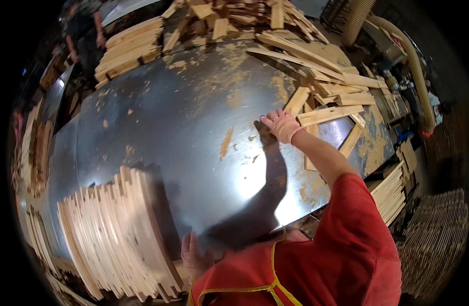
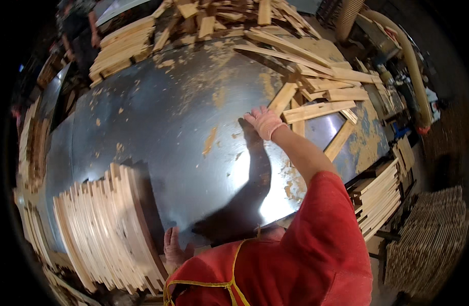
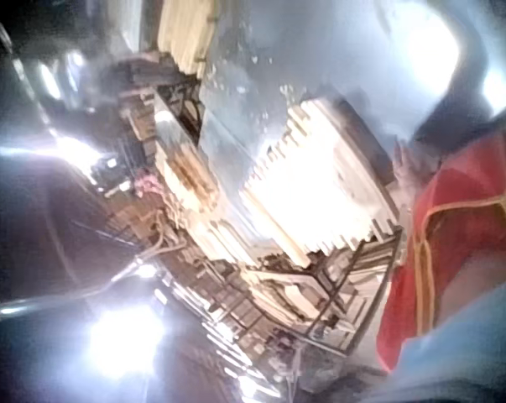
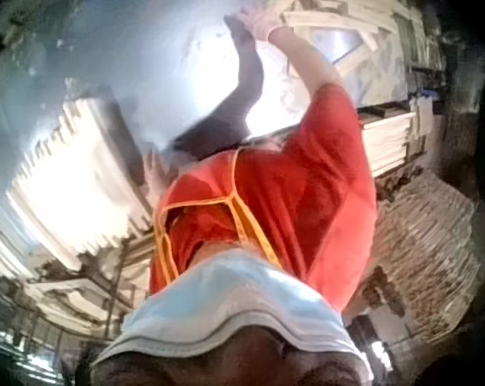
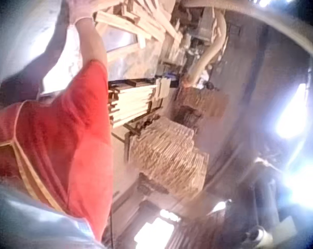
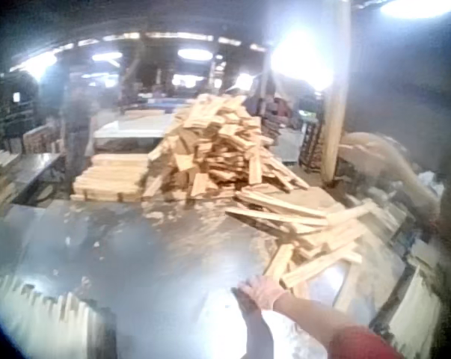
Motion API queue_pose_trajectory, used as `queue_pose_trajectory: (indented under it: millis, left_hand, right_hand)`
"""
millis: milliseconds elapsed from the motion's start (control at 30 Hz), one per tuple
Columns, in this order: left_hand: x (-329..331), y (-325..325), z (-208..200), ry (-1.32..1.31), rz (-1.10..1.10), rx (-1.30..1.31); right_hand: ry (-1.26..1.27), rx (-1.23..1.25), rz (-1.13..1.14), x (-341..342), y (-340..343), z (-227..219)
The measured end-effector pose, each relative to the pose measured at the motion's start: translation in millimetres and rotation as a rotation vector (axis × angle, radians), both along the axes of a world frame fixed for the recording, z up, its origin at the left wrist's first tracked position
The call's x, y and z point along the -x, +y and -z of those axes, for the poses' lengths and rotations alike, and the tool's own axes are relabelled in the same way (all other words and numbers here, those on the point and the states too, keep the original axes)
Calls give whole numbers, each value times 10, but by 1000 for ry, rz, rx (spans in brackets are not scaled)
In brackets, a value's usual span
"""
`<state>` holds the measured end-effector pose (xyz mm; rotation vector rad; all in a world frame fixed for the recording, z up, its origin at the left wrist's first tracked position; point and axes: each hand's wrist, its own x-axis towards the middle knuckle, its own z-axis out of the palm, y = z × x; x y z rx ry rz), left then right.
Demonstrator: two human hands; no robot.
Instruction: The person repeatedly picks up thin wooden planks from a large pile on a metal table and stacks them into a neat pile. The person handles the planks one at a time or in small groups, aligning them before placing them onto the growing stack.
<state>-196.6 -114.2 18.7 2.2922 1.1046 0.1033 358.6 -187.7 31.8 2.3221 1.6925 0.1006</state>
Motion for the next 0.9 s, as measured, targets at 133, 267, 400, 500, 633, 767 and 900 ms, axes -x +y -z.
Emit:
queue_pose_trajectory:
  millis: [133, 267, 400, 500, 633, 767, 900]
  left_hand:
    - [-851, 43, -154, -22, 179, -79]
    - [-1758, -4, -107, -71, 292, -181]
    - [-2389, -179, 3, -82, 350, -97]
    - [-2594, -392, 45, -23, 423, 34]
    - [-2696, -606, 151, 237, 403, -131]
    - [-2610, -461, 184, 93, 345, -46]
    - [-2220, -162, -54, -186, 210, 677]
  right_hand:
    - [9, 134, -129, -385, -148, 174]
    - [-111, -55, -410, 415, -203, 70]
    - [676, -272, -441, 1012, -584, -230]
    - [837, -416, 163, 597, -923, -217]
    - [223, -364, 875, 92, -1544, 72]
    - [424, -395, 1017, -88, -1502, 215]
    - [1022, -721, 1042, 609, -1343, 82]
